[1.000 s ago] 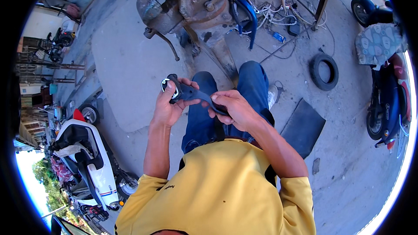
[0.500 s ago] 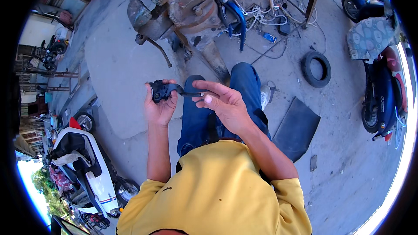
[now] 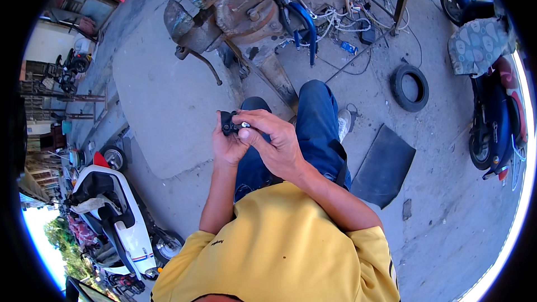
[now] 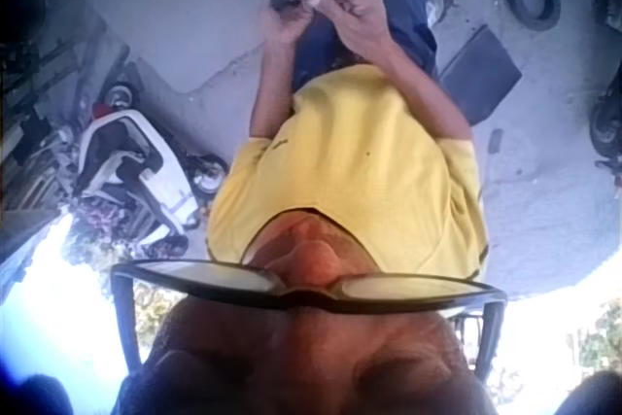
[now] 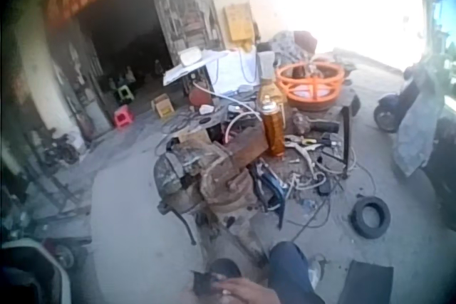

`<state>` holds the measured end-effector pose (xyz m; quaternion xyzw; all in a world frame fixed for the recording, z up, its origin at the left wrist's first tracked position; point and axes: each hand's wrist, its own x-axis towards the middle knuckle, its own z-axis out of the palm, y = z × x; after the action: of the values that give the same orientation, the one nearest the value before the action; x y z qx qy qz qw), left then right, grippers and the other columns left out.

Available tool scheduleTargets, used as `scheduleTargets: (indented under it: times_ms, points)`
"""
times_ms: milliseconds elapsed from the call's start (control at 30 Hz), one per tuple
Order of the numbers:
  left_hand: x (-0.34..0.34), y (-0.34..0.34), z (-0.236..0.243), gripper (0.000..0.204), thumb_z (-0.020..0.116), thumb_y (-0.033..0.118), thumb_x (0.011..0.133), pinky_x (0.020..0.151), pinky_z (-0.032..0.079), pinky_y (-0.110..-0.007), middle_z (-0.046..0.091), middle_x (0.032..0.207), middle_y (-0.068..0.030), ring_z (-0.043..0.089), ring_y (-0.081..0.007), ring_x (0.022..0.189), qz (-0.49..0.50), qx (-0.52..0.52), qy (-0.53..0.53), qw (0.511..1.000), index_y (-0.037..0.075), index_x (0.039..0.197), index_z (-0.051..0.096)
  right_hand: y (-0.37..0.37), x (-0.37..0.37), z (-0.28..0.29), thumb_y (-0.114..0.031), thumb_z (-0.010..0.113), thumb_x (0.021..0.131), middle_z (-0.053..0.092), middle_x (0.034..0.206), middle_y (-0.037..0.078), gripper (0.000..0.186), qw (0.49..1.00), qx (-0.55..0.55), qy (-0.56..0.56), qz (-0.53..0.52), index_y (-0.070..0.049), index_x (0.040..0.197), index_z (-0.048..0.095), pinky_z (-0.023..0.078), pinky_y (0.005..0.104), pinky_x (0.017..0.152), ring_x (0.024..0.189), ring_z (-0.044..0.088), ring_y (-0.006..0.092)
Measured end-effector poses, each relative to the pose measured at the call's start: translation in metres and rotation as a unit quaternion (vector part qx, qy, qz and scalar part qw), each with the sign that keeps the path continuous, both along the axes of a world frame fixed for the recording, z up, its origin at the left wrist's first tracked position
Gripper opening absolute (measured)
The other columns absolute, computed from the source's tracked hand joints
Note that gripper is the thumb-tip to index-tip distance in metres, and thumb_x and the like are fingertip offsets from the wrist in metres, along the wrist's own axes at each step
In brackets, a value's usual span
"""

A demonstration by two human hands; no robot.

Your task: The person retrieves a small black component and a cable from a cluttered shelf, then sits at a workbench and uses a screwdriver to adjust and assemble the parts. The person repeatedly tightens and repositions the component while handling the cable.

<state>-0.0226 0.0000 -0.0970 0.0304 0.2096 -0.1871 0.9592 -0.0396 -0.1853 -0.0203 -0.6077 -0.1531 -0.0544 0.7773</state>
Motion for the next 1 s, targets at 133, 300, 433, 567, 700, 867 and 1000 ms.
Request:
scheduleTargets:
  times_ms: [133, 300, 433, 567, 700, 867, 1000]
  points:
    - [-0.001, 0.000, -0.001, 0.059, 0.062, 0.049, 0.101, 0.090, 0.063, -0.040, 0.061, 0.124, -0.0225, 0.067, -0.0314, 0.109, -0.005, -0.031, -0.020, 0.999, -0.007, 0.119, 0.057, -0.003, 0.000, 0.005, -0.015, 0.065, 0.103, 0.072, 0.117, 0.016, 0.025, 0.999, -0.036, -0.032, -0.013, 0.004, 0.119, 0.069, 0.054, 0.0306, 0.088, 0.101, 0.069, 0.0197]
    - [0.002, 0.002, 0.024, 0.057, 0.059, 0.052, 0.102, 0.091, 0.063, -0.042, 0.063, 0.125, -0.0217, 0.068, -0.0319, 0.110, 0.041, 0.088, -0.012, 0.995, -0.003, 0.119, 0.059, -0.013, -0.006, 0.005, -0.018, 0.054, 0.109, 0.071, 0.120, 0.009, 0.028, 0.986, 0.091, 0.135, -0.028, 0.003, 0.123, 0.066, 0.052, 0.0262, 0.085, 0.094, 0.063, 0.0096]
    - [0.001, 0.008, 0.029, 0.057, 0.058, 0.053, 0.103, 0.091, 0.062, -0.043, 0.063, 0.125, -0.0216, 0.067, -0.0324, 0.110, 0.072, 0.221, -0.101, 0.967, -0.002, 0.119, 0.059, -0.022, -0.004, -0.004, -0.013, 0.059, 0.106, 0.072, 0.119, 0.010, 0.025, 0.982, 0.077, 0.171, -0.025, 0.005, 0.123, 0.065, 0.054, 0.0263, 0.082, 0.091, 0.064, 0.0097]
    - [-0.004, 0.008, 0.044, 0.055, 0.059, 0.052, 0.103, 0.092, 0.062, -0.046, 0.064, 0.123, -0.0207, 0.067, -0.0309, 0.112, 0.068, 0.346, -0.164, 0.921, -0.001, 0.119, 0.059, -0.038, 0.002, -0.019, -0.009, 0.069, 0.098, 0.073, 0.107, 0.008, 0.027, 0.988, -0.103, 0.112, -0.009, 0.000, 0.124, 0.066, 0.054, 0.0282, 0.075, 0.088, 0.067, 0.0124]
    - [-0.005, -0.002, 0.057, 0.053, 0.059, 0.050, 0.103, 0.092, 0.061, -0.047, 0.064, 0.122, -0.0197, 0.066, -0.0293, 0.114, 0.036, 0.433, -0.205, 0.877, 0.000, 0.120, 0.059, -0.041, 0.008, 0.006, -0.012, 0.072, 0.093, 0.070, 0.095, 0.010, 0.033, 0.923, -0.382, 0.040, 0.020, -0.005, 0.126, 0.067, 0.054, 0.0330, 0.072, 0.086, 0.070, 0.0224]
    - [-0.009, -0.007, 0.063, 0.054, 0.057, 0.050, 0.104, 0.092, 0.062, -0.045, 0.064, 0.126, -0.0203, 0.066, -0.0292, 0.116, 0.013, 0.454, -0.212, 0.865, 0.000, 0.123, 0.059, -0.030, 0.006, -0.003, -0.017, 0.069, 0.095, 0.064, 0.086, 0.010, 0.033, 0.866, -0.493, -0.081, -0.022, -0.007, 0.126, 0.066, 0.054, 0.0430, 0.072, 0.081, 0.065, 0.0327]
    - [-0.007, -0.003, 0.063, 0.057, 0.055, 0.052, 0.104, 0.092, 0.062, -0.044, 0.063, 0.132, -0.0222, 0.066, -0.0312, 0.118, 0.031, 0.427, -0.204, 0.880, 0.000, 0.126, 0.058, -0.018, 0.000, -0.005, -0.017, 0.070, 0.094, 0.061, 0.084, 0.011, 0.034, 0.877, -0.473, -0.060, -0.061, -0.007, 0.127, 0.066, 0.054, 0.0421, 0.071, 0.081, 0.065, 0.0316]
